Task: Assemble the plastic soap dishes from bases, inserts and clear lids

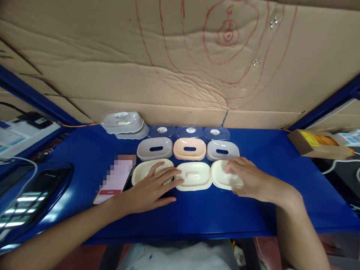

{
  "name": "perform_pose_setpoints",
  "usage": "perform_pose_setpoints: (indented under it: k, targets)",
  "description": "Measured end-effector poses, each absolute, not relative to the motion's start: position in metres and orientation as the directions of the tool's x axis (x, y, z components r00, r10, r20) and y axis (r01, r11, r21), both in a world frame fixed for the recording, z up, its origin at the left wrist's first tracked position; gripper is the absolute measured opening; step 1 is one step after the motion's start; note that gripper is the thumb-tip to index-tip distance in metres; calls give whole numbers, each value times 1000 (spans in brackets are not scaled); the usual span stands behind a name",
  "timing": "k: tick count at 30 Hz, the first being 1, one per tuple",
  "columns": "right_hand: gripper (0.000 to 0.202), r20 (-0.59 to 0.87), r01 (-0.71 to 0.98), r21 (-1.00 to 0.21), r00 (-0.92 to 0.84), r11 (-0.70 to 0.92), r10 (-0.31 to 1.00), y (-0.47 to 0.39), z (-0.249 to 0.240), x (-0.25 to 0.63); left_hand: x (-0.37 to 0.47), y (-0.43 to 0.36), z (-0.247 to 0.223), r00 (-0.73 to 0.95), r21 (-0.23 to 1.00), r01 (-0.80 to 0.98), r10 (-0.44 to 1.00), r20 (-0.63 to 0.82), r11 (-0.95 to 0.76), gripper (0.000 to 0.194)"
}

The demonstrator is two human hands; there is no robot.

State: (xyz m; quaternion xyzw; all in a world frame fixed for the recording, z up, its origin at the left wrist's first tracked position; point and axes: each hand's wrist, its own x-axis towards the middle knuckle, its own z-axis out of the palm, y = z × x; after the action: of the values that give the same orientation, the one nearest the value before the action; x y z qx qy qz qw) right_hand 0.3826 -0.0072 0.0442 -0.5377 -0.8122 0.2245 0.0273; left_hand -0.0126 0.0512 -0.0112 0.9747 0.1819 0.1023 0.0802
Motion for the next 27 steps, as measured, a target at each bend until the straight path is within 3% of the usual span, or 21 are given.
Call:
perform_pose_setpoints:
  k: [9, 15, 18, 23, 27]
  targets:
    - [36, -199, 910, -280, -366, 306, 909, -4, 35, 379, -12, 51, -9, 910, 205, 335, 372, 184, -920, 41]
    - [55, -183, 908, -277, -371, 315, 910, 0, 25, 378, -12, 50, -10, 917, 173, 334, 362, 167, -927, 47]
    - [54, -174, 902, -288, -381, 323, 908, -2, 26, 372, -15, 51, -6, 911, 148, 354, 376, 170, -924, 54]
    - [41, -69, 874, -288, -426, 391, 902, -2, 39, 353, -30, 70, 9, 799, 131, 527, 542, 260, -839, 52]
    - [35, 128, 836, -219, -486, 503, 864, 1, 42, 326, -47, 95, 13, 635, 73, 736, 724, 271, -673, 55]
